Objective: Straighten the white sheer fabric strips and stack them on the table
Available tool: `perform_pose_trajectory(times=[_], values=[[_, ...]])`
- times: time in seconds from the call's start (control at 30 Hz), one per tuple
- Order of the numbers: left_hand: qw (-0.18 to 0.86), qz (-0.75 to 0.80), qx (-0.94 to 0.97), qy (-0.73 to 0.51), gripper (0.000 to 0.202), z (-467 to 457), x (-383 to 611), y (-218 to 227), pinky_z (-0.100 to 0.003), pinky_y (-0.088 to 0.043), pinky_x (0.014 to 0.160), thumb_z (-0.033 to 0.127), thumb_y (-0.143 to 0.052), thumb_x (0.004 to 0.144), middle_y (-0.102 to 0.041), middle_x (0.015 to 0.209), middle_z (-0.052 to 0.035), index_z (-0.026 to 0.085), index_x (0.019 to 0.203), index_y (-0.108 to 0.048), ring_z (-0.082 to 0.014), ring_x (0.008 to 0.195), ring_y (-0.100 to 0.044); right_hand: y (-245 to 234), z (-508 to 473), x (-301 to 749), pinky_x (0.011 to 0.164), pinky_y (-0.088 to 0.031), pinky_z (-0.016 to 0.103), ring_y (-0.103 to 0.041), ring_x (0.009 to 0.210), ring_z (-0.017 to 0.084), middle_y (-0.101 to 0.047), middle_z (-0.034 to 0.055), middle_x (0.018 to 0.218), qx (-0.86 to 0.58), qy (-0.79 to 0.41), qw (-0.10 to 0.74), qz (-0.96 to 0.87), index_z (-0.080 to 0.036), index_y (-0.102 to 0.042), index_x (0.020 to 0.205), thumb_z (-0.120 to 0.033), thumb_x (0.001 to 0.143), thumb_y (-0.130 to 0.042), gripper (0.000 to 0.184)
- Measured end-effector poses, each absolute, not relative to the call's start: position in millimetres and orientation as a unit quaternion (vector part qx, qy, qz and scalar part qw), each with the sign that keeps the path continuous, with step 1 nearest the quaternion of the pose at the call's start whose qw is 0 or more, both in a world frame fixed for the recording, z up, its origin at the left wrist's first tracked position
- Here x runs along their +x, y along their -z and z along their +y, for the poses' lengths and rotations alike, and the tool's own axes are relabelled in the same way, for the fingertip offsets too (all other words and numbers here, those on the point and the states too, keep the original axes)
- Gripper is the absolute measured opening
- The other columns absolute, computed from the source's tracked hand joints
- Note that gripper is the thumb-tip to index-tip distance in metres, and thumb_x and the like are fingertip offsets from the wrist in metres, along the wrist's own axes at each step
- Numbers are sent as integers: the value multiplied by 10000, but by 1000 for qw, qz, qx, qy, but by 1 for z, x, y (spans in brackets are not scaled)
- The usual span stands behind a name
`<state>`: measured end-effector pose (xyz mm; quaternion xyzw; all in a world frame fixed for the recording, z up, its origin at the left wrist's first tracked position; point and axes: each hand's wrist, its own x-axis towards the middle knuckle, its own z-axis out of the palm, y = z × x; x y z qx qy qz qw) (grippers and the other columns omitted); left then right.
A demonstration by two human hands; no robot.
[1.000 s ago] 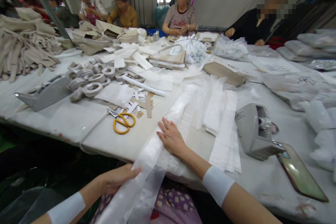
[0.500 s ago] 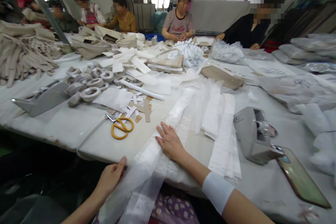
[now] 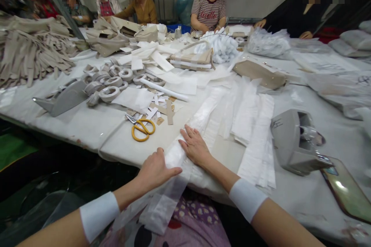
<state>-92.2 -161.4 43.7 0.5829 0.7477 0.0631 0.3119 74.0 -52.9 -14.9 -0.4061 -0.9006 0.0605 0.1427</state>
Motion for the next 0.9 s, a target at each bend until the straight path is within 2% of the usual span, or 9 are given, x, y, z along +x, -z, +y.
perform_pose_trajectory(times=[0.13, 0.3, 0.43, 0.5, 0.57, 0.63, 0.7, 0.8, 0.9], values=[[331, 746, 578, -30, 637, -161, -91, -39, -324, -412, 677, 506, -695, 620, -650, 955, -212, 100, 1065, -489, -362, 895, -629, 15, -54, 75, 1114, -254, 451, -354, 1343, 277, -364, 196, 1464, -406, -59, 150, -900, -110, -468, 1333, -360, 968, -371, 453], [354, 698, 619, -59, 322, -164, -94, -35, -303, -403, 653, 436, -662, 655, -660, 841, -105, 161, 813, -607, -294, 817, -617, 17, -54, 76, 1108, -260, 451, -353, 1343, 281, -378, 202, 1453, -403, -51, 162, -899, -108, -480, 1321, -363, 970, -373, 447], [373, 693, 607, -111, 300, -165, -93, -43, -288, -406, 631, 393, -683, 635, -657, 798, -50, 154, 809, -633, -256, 772, -597, 18, -54, 76, 1111, -255, 443, -361, 1338, 268, -381, 190, 1455, -404, -51, 170, -897, -113, -478, 1321, -367, 971, -367, 447], [432, 678, 579, -136, 307, -164, -92, -48, -279, -410, 616, 359, -702, 615, -659, 770, -23, 151, 832, -638, -238, 748, -591, 18, -54, 76, 1112, -253, 443, -363, 1338, 264, -381, 185, 1457, -405, -53, 175, -896, -118, -476, 1323, -372, 970, -367, 448], [545, 645, 508, -174, 350, -163, -92, -51, -276, -429, 605, 328, -731, 588, -663, 765, -15, 149, 875, -639, -221, 717, -590, 18, -54, 76, 1109, -258, 444, -367, 1335, 268, -384, 188, 1454, -406, -54, 177, -895, -117, -476, 1323, -377, 969, -366, 453], [684, 581, 391, -203, 456, -163, -92, -51, -295, -473, 632, 288, -778, 546, -682, 805, -31, 143, 955, -638, -214, 705, -605, 18, -55, 76, 1108, -260, 441, -372, 1330, 273, -390, 193, 1448, -407, -49, 178, -895, -112, -479, 1320, -374, 969, -366, 452], [779, 522, 286, -197, 572, -163, -94, -50, -325, -509, 668, 245, -826, 504, -702, 844, -61, 132, 1032, -636, -216, 703, -626, 19, -56, 76, 1111, -257, 439, -377, 1325, 275, -394, 193, 1445, -407, -43, 180, -895, -110, -480, 1317, -369, 969, -369, 448], [839, 478, 192, -176, 625, -163, -98, -47, -345, -536, 724, 228, -851, 509, -713, 893, -93, 113, 1085, -638, -213, 733, -645, 19, -57, 78, 1112, -258, 439, -389, 1315, 274, -396, 181, 1446, -409, -32, 181, -894, -120, -476, 1318, -372, 968, -372, 444], [870, 455, 125, -144, 571, -164, -101, -41, -359, -531, 829, 330, -837, 566, -709, 933, -111, 73, 1044, -659, -216, 817, -650, 20, -56, 79, 1110, -267, 432, -410, 1299, 268, -397, 164, 1449, -408, -17, 177, -896, -138, -472, 1321, -387, 968, -367, 445]])
